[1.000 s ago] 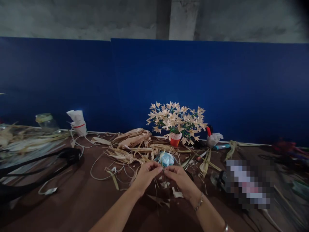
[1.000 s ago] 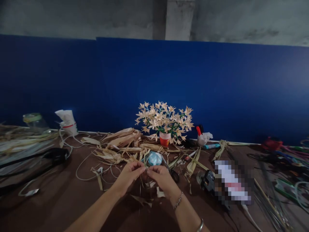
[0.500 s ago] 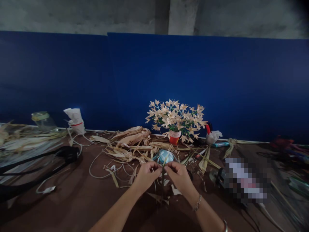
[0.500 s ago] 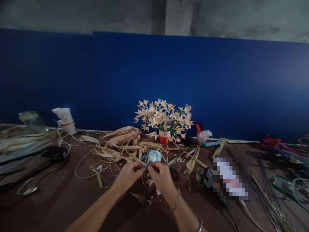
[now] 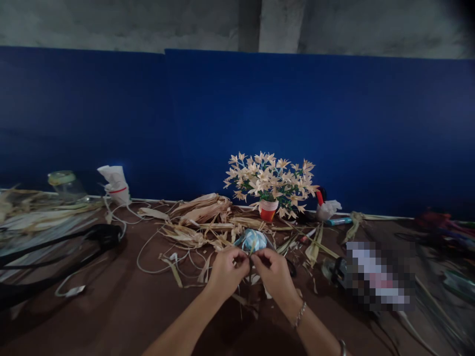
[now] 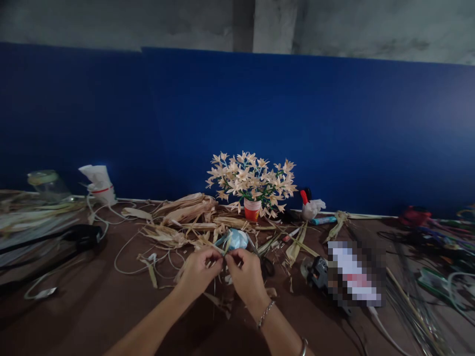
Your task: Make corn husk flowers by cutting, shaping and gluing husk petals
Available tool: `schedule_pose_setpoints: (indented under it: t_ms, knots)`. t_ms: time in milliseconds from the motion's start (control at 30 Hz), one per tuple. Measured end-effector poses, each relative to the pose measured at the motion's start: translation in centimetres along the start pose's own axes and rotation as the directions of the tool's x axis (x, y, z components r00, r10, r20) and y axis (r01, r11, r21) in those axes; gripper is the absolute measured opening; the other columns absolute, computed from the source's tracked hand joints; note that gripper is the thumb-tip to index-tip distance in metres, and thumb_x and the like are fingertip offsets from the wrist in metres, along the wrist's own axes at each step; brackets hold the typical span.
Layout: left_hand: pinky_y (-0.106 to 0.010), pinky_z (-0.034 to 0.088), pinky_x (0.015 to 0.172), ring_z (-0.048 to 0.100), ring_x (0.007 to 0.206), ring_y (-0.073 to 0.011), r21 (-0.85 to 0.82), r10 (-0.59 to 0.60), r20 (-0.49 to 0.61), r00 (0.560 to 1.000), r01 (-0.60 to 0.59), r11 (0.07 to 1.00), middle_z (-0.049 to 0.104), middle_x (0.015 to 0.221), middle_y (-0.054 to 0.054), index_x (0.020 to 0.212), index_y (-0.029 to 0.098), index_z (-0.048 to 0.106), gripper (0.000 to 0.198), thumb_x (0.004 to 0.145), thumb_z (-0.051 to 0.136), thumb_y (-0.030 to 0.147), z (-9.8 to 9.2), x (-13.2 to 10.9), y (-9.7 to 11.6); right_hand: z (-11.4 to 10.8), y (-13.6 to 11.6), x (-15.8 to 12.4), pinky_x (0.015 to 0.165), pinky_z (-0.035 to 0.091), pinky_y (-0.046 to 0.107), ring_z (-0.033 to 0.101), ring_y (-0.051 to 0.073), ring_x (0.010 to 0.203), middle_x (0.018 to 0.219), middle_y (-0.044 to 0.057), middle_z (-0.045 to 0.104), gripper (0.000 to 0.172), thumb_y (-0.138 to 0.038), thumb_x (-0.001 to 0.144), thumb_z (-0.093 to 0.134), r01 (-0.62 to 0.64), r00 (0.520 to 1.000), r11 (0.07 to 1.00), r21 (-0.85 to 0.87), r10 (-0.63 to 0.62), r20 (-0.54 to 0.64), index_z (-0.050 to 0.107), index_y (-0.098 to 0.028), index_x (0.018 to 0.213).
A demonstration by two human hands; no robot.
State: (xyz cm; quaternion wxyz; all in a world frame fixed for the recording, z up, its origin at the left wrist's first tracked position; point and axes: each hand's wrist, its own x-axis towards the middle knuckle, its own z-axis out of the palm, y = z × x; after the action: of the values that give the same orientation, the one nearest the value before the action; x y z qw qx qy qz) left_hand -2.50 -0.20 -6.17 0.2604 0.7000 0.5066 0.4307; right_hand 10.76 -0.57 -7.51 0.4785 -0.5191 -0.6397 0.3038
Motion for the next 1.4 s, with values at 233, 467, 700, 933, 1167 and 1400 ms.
schedule_pose_setpoints:
  t_ms: [233,467,700,933,1167,1400]
  knots:
    - [-0.026,0.036,0.059,0.052,0.059,-0.0163,0.095,-0.112,-0.262,0.959,0.141,0.985,0.06,0.058,-0.001,0.053,0.017,0.06,0.009,0.059,0.054,0.019,-1.8,1.4,-2.5,-1.5,-0.9,0.5,0.046,0.032,0.021,0.04,0.01,0.049,0.052,-0.002,0.048,0.024,-0.038,0.071,0.056,-0.1,0.994,0.95,0.296,0.107,-0.007,0.055,-0.016,0.063]
    - [-0.022,0.032,0.049,0.046,0.05,-0.0115,-0.433,-0.434,-0.309,0.846,0.281,0.857,0.051,0.049,0.003,0.055,0.014,0.057,0.018,0.061,0.056,0.031,-4.7,3.1,-4.2,-6.8,2.0,3.4,0.048,0.035,0.025,0.045,0.013,0.048,0.052,-0.001,0.05,0.023,-0.04,0.066,0.055,-0.203,0.958,0.92,0.334,0.257,-0.126,0.054,-0.018,0.058]
    - [-0.019,0.026,0.046,0.037,0.046,-0.0064,-0.616,-0.275,0.281,0.919,0.393,0.683,0.047,0.05,0.003,0.056,0.012,0.057,0.018,0.06,0.062,0.029,-3.0,2.0,-2.7,-5.6,2.4,2.8,0.069,0.038,0.032,0.053,0.021,0.072,0.07,0.006,0.062,0.013,-0.03,0.064,0.06,-0.092,0.947,0.978,-0.185,0.029,-0.32,0.063,-0.018,0.065]
    - [-0.019,0.027,0.047,0.037,0.046,-0.0061,-0.545,-0.274,0.599,0.752,0.634,0.549,0.045,0.048,0.005,0.054,0.013,0.054,0.012,0.052,0.063,0.02,-1.0,0.4,-2.3,-1.1,-0.9,0.7,0.053,0.042,0.023,0.053,0.012,0.056,0.067,0.001,0.062,0.035,-0.039,0.06,0.068,-0.332,0.929,0.816,0.474,0.196,0.313,0.066,-0.015,0.085]
    - [-0.02,0.03,0.05,0.044,0.051,-0.0083,-0.537,-0.245,0.557,0.794,0.569,0.623,0.057,0.059,0.001,0.063,0.013,0.059,0.025,0.056,0.069,0.035,-0.5,0.0,-1.3,-1.0,-1.2,0.5,0.043,0.039,0.02,0.05,0.009,0.046,0.053,-0.002,0.056,0.029,-0.039,0.052,0.073,-0.38,0.923,0.727,0.572,0.262,0.28,0.057,-0.014,0.054]
    - [-0.022,0.035,0.059,0.048,0.058,-0.011,-0.51,-0.113,0.444,0.889,0.354,0.784,0.059,0.059,0.0,0.062,0.013,0.063,0.029,0.067,0.061,0.042,-0.2,0.0,-1.2,-0.4,-0.7,0.5,0.038,0.036,0.019,0.045,0.007,0.038,0.043,-0.005,0.05,0.032,-0.038,0.054,0.072,-0.382,0.924,0.726,0.572,0.294,0.244,0.05,-0.015,0.052]
